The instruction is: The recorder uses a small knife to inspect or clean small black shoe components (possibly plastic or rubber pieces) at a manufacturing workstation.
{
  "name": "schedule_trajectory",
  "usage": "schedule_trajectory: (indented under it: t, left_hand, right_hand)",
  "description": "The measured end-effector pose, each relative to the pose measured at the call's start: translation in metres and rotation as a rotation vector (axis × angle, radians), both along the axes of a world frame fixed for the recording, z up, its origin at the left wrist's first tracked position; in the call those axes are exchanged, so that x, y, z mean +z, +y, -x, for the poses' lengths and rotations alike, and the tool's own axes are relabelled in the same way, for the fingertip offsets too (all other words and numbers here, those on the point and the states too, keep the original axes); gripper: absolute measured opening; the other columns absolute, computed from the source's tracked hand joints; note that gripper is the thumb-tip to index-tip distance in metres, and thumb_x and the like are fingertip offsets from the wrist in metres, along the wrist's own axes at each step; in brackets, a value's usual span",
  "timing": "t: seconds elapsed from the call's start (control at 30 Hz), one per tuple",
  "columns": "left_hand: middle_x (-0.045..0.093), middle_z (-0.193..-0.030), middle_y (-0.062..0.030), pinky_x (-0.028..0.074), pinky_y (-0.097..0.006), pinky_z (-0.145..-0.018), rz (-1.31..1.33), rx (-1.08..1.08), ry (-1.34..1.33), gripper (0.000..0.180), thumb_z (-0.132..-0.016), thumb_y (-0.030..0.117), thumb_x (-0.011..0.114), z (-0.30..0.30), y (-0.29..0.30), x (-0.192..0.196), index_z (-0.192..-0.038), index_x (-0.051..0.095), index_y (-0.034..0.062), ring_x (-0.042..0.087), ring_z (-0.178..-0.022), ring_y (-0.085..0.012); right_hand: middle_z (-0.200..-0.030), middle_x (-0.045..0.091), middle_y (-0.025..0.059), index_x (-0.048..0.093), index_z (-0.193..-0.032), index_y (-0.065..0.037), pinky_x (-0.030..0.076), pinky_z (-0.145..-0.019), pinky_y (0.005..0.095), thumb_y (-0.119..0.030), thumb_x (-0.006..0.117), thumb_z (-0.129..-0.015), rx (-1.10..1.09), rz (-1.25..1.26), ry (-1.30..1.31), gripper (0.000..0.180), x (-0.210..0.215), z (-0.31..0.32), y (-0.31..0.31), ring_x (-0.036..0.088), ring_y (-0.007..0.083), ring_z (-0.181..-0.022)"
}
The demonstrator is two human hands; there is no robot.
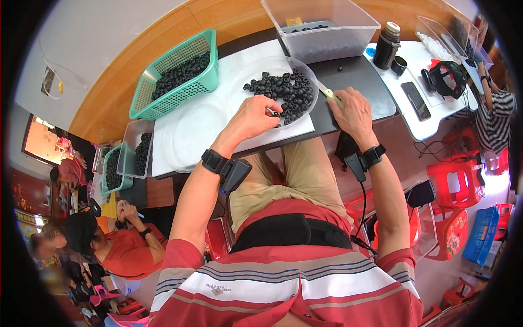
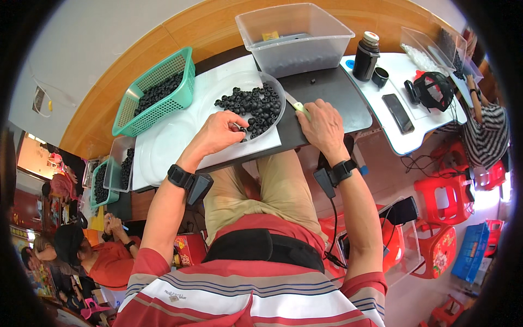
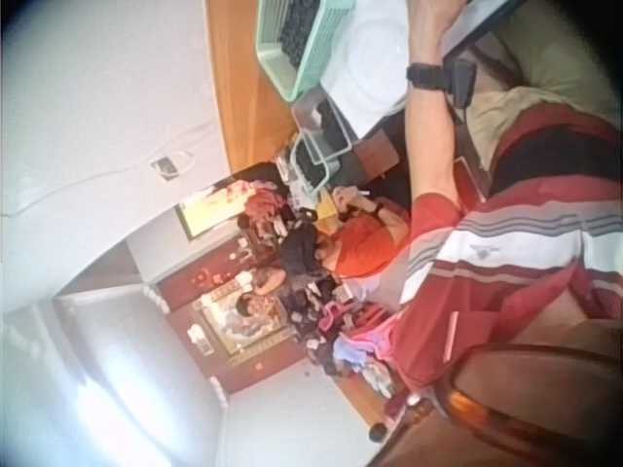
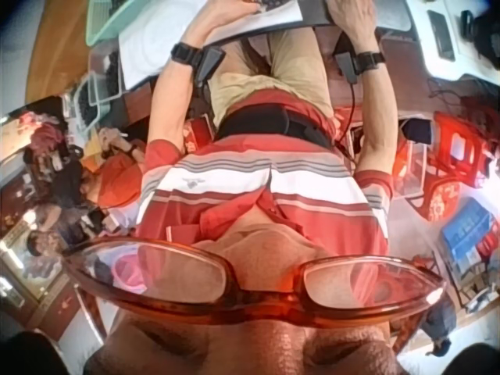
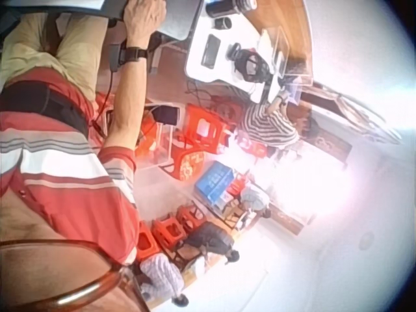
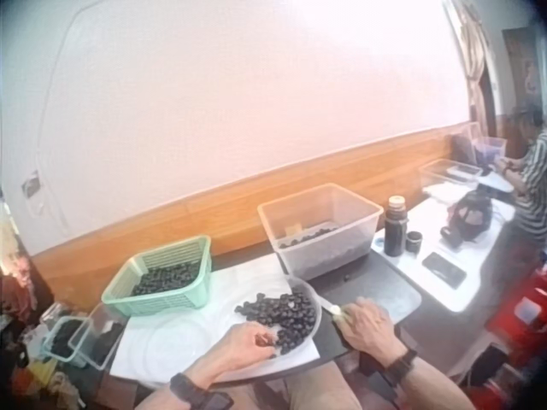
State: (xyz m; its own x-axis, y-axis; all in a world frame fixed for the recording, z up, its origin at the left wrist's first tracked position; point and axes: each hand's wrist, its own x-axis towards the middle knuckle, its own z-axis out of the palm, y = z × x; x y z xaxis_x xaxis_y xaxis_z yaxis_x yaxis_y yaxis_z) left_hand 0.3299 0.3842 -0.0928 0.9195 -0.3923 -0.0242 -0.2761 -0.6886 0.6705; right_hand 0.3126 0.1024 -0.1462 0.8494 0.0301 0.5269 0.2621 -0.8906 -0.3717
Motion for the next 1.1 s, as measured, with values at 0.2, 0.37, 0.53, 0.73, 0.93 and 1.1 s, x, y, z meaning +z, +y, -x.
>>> schedule_trajectory:
  t: [0.2, 0.37, 0.53, 0.73, 0.93, 1.1]
  left_hand:
    - [0.072, -0.085, -0.0068, 0.055, -0.028, -0.072, 0.070, 0.046, 0.025, 0.022, -0.080, 0.010, 0.076, 0.004, 0.000, -0.001, -0.099, 0.074, -0.0004, 0.068, -0.078, -0.0130]
    - [0.071, -0.085, -0.0046, 0.054, -0.026, -0.072, 0.144, 0.048, 0.022, 0.020, -0.084, 0.008, 0.077, 0.005, 0.001, -0.001, -0.101, 0.071, -0.0005, 0.066, -0.078, -0.0099]
    - [0.070, -0.088, -0.0039, 0.054, -0.024, -0.074, 0.440, 0.026, 0.146, 0.020, -0.088, 0.006, 0.075, 0.010, -0.003, 0.009, -0.105, 0.070, -0.0022, 0.066, -0.079, -0.0095]
    - [0.071, -0.093, -0.0069, 0.058, -0.027, -0.078, 0.713, 0.091, 0.274, 0.023, -0.089, 0.005, 0.074, 0.014, 0.003, 0.001, -0.111, 0.069, -0.0018, 0.069, -0.083, -0.0133]
    - [0.070, -0.098, -0.0078, 0.061, -0.029, -0.084, 0.938, 0.195, 0.386, 0.022, -0.092, 0.004, 0.070, 0.018, 0.000, 0.003, -0.113, 0.068, -0.0016, 0.070, -0.087, -0.0157]
    - [0.071, -0.100, -0.0090, 0.063, -0.029, -0.085, 1.157, 0.221, 0.452, 0.021, -0.094, 0.003, 0.068, 0.021, -0.002, 0.001, -0.114, 0.067, -0.0017, 0.071, -0.089, -0.0170]
  right_hand:
    - [-0.088, 0.061, 0.0106, 0.073, -0.098, -0.006, 0.048, -0.080, 0.0425, -0.029, 0.067, -0.090, 0.007, -0.006, -0.023, 0.025, -0.002, 0.000, -0.001, 0.061, 0.0310, -0.087]
    - [-0.086, 0.061, 0.0118, 0.069, -0.085, -0.005, 0.048, -0.077, 0.0437, -0.027, 0.065, -0.091, 0.014, 0.049, -0.030, 0.024, 0.000, 0.000, -0.001, 0.061, 0.0321, -0.085]
    - [-0.080, 0.060, 0.0123, 0.063, -0.079, -0.005, 0.050, -0.069, 0.0439, -0.026, 0.063, -0.094, 0.025, 0.182, -0.091, 0.026, -0.004, -0.003, -0.005, 0.063, 0.0317, -0.077]
    - [-0.078, 0.061, 0.0119, 0.059, -0.084, -0.005, 0.052, -0.063, 0.0432, -0.025, 0.063, -0.095, 0.052, 0.303, -0.002, 0.023, 0.006, 0.006, -0.006, 0.066, 0.0317, -0.072]
    - [-0.080, 0.064, 0.0146, 0.059, -0.088, -0.004, 0.051, -0.063, 0.0444, -0.020, 0.063, -0.095, -0.057, 0.097, -0.011, 0.018, 0.019, 0.031, -0.017, 0.066, 0.0344, -0.072]
    - [-0.080, 0.068, 0.0142, 0.062, -0.108, -0.002, 0.051, -0.064, 0.0367, -0.014, 0.063, -0.096, -0.018, -0.609, 0.096, 0.016, 0.027, 0.056, -0.015, 0.067, 0.0257, -0.069]
